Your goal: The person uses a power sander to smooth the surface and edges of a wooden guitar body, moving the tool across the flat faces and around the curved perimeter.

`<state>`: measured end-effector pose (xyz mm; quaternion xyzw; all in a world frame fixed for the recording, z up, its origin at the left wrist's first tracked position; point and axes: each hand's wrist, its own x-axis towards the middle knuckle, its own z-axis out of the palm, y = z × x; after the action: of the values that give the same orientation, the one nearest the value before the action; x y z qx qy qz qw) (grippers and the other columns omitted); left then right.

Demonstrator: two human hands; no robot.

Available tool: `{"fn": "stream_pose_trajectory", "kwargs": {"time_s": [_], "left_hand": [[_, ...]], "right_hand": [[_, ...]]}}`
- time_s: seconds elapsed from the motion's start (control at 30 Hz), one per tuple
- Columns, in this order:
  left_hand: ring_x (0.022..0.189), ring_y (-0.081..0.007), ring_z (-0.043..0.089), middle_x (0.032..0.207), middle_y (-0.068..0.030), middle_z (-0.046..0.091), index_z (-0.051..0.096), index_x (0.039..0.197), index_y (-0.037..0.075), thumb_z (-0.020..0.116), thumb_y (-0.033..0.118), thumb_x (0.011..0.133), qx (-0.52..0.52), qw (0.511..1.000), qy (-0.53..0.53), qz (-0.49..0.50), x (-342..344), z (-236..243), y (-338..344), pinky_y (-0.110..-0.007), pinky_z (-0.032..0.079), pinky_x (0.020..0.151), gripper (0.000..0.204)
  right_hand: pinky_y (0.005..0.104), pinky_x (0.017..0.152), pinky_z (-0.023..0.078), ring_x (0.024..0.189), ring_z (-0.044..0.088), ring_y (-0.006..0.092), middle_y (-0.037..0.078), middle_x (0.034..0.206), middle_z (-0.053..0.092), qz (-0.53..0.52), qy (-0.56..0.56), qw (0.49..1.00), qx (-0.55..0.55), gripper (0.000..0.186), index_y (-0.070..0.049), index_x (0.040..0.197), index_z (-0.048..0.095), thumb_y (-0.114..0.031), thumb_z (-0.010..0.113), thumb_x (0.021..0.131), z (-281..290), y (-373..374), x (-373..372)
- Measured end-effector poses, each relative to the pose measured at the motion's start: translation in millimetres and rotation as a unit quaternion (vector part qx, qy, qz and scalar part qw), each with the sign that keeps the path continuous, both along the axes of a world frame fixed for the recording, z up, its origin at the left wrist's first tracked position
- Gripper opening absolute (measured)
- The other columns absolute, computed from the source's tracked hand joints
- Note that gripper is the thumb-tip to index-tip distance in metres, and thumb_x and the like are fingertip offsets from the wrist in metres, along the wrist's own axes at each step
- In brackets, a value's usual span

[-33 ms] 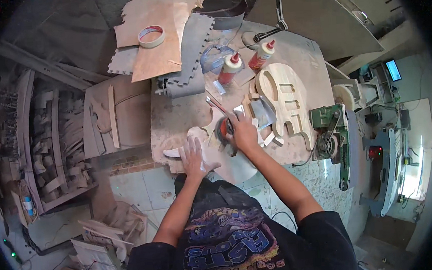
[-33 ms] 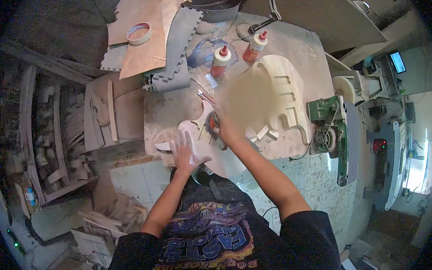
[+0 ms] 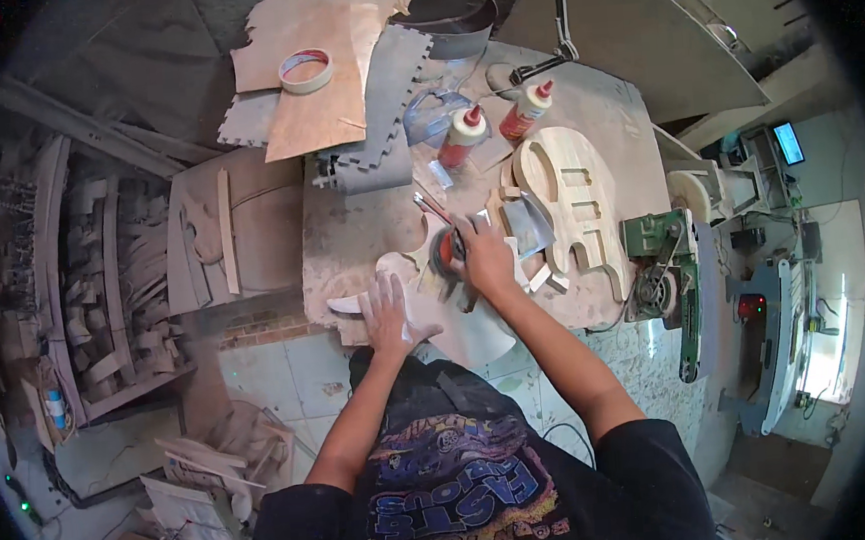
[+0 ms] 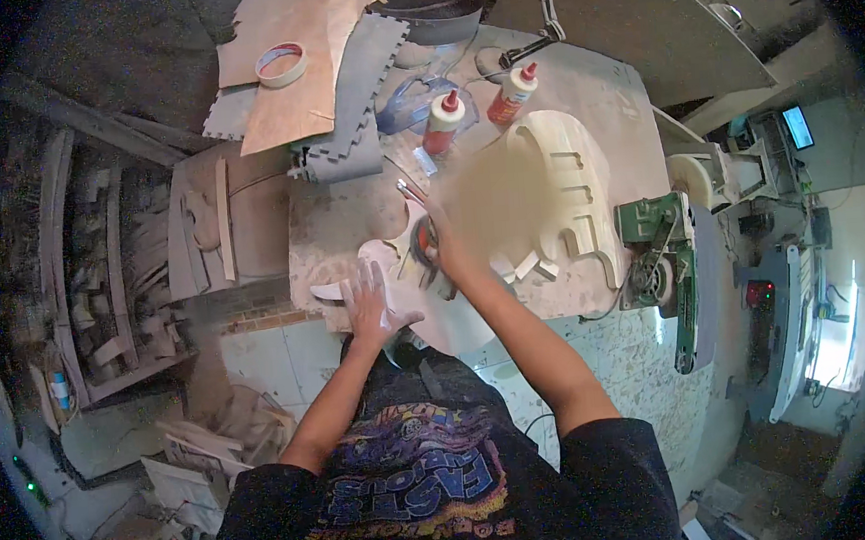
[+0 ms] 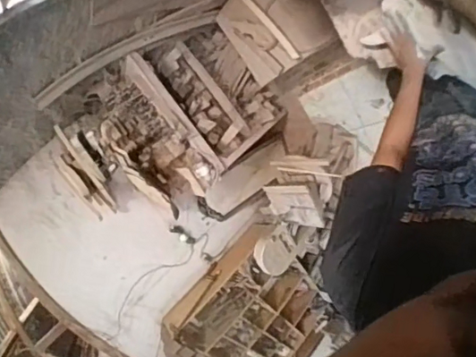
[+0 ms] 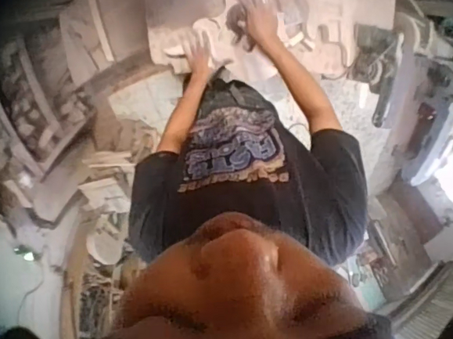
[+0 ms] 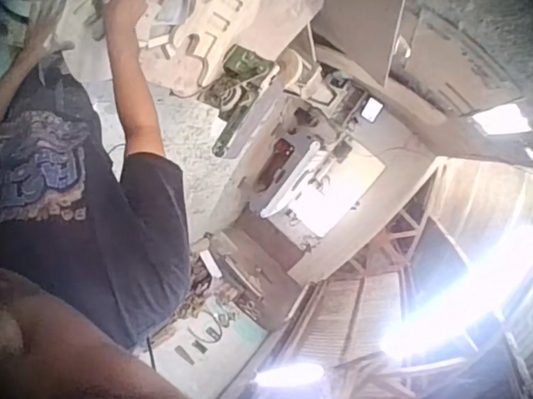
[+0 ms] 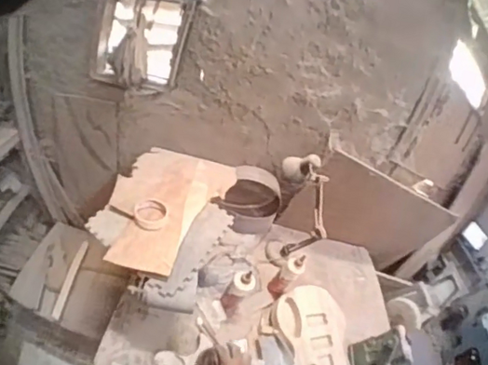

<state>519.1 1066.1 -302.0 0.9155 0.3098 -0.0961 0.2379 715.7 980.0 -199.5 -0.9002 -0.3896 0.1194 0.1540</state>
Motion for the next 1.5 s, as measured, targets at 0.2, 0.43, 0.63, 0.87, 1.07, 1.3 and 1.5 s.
{"fn": "stream_pose_trajectory", "kwargs": {"time_s": [0.2,0.43,0.63,0.87,1.07,1.3,1.5], "left_hand": [[0.159,-0.0431,0.004,0.171,-0.0267,0.010,0.017,0.164,-0.001,0.082,0.078,0.056,-0.020,0.999,-0.030,0.006,-3.8,-0.2,3.0,-0.062,0.006,0.125,0.149],[0.159,-0.0436,0.003,0.171,-0.0260,0.009,0.016,0.164,0.000,0.083,0.077,0.055,-0.010,0.999,-0.052,0.009,-4.3,-3.8,1.7,-0.062,0.005,0.125,0.149],[0.159,-0.0386,0.008,0.173,-0.0198,0.010,0.015,0.165,0.001,0.079,0.080,0.057,0.000,1.000,-0.006,0.006,-4.1,1.8,2.7,-0.058,0.008,0.126,0.148],[0.159,-0.0403,0.009,0.171,-0.0237,0.011,0.013,0.163,-0.003,0.080,0.080,0.056,-0.005,1.000,-0.019,0.010,-4.2,1.4,0.6,-0.058,0.007,0.127,0.151],[0.159,-0.0415,0.008,0.170,-0.0285,0.011,0.010,0.161,-0.008,0.081,0.080,0.054,-0.009,0.999,-0.043,0.026,-6.2,-6.3,-0.3,-0.059,0.005,0.127,0.156],[0.159,-0.0373,0.008,0.170,-0.0251,0.014,0.011,0.161,-0.008,0.082,0.079,0.054,-0.003,1.000,-0.015,0.018,-3.9,2.3,0.1,-0.055,0.007,0.128,0.155],[0.159,-0.0398,0.011,0.169,-0.0293,0.016,0.014,0.160,-0.011,0.084,0.077,0.052,-0.010,0.999,-0.030,0.021,-8.9,-2.0,6.2,-0.054,0.010,0.128,0.156]], "right_hand": [[0.0508,0.092,0.055,0.114,0.060,0.0413,0.011,0.139,0.055,0.032,0.005,0.999,0.005,0.083,-0.018,0.143,0.054,-0.017,0.089,0.068,-0.9,24.9,-3.5],[0.0507,0.089,0.057,0.113,0.060,0.0421,0.012,0.140,0.054,0.016,-0.004,1.000,0.027,0.083,-0.019,0.145,0.053,-0.020,0.088,0.069,-4.0,41.1,5.2],[0.0508,0.087,0.057,0.109,0.061,0.0424,0.012,0.138,0.054,0.097,-0.035,0.994,0.039,0.087,-0.021,0.146,0.051,-0.018,0.088,0.067,-8.8,30.7,-12.6],[0.0507,0.084,0.058,0.106,0.062,0.0405,0.010,0.139,0.054,0.110,-0.068,0.991,0.040,0.088,-0.022,0.147,0.051,-0.016,0.088,0.067,-19.3,24.2,-17.8],[0.0500,0.086,0.057,0.109,0.061,0.0412,0.011,0.138,0.055,0.048,0.035,0.998,0.032,0.086,-0.022,0.147,0.051,-0.018,0.088,0.068,0.7,38.7,-11.4],[0.0502,0.086,0.057,0.111,0.061,0.0407,0.012,0.137,0.055,0.135,-0.092,0.985,0.062,0.089,-0.023,0.148,0.049,-0.017,0.088,0.068,-16.4,29.6,-18.4],[0.0510,0.087,0.057,0.115,0.059,0.0409,0.011,0.135,0.055,0.126,-0.053,0.990,0.021,0.088,-0.020,0.146,0.050,-0.017,0.089,0.067,-8.8,26.5,-30.7]]}}
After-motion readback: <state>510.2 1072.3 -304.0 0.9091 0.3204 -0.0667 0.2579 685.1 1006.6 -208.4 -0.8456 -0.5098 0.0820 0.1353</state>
